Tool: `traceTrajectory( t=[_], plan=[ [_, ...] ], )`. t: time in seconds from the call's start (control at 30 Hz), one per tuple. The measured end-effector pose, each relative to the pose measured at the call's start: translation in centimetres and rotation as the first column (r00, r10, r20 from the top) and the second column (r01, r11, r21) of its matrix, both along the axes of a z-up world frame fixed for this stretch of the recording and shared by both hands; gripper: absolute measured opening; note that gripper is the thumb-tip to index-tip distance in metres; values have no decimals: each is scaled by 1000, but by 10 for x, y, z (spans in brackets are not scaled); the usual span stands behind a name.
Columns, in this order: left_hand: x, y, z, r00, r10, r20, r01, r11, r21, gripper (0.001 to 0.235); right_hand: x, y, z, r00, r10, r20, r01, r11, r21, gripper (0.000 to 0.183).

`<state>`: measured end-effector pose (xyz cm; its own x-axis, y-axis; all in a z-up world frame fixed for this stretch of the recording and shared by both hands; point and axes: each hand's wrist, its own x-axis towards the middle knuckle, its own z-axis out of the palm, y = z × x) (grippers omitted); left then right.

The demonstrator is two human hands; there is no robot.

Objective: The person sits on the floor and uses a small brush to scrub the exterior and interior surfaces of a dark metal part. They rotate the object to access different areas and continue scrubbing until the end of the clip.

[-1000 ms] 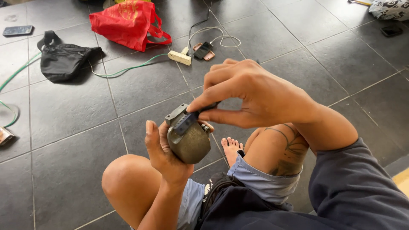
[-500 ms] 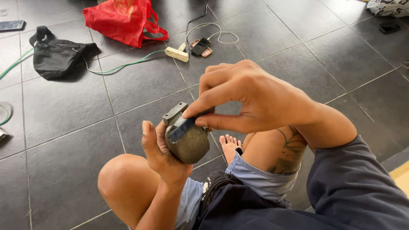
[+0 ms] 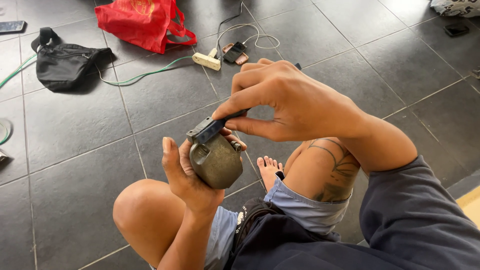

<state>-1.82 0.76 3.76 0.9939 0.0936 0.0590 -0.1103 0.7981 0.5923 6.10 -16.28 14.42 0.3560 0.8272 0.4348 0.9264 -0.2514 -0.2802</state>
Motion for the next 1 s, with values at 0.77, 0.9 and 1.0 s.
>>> traceTrajectory(
  t=[0.77,0.9,1.0],
  plan=[
    [-2,3,3,998,-50,31,50,999,2,74,2,1,4,998,-58,30,59,998,-15,14],
    [-1,1,-4,999,-5,41,6,1000,-23,74,-3,0,5,1000,-1,32,1,1000,-13,15],
    [-3,3,5,994,-61,88,56,996,63,73,8,-4,1,996,-89,30,89,996,-8,14]
  ],
)
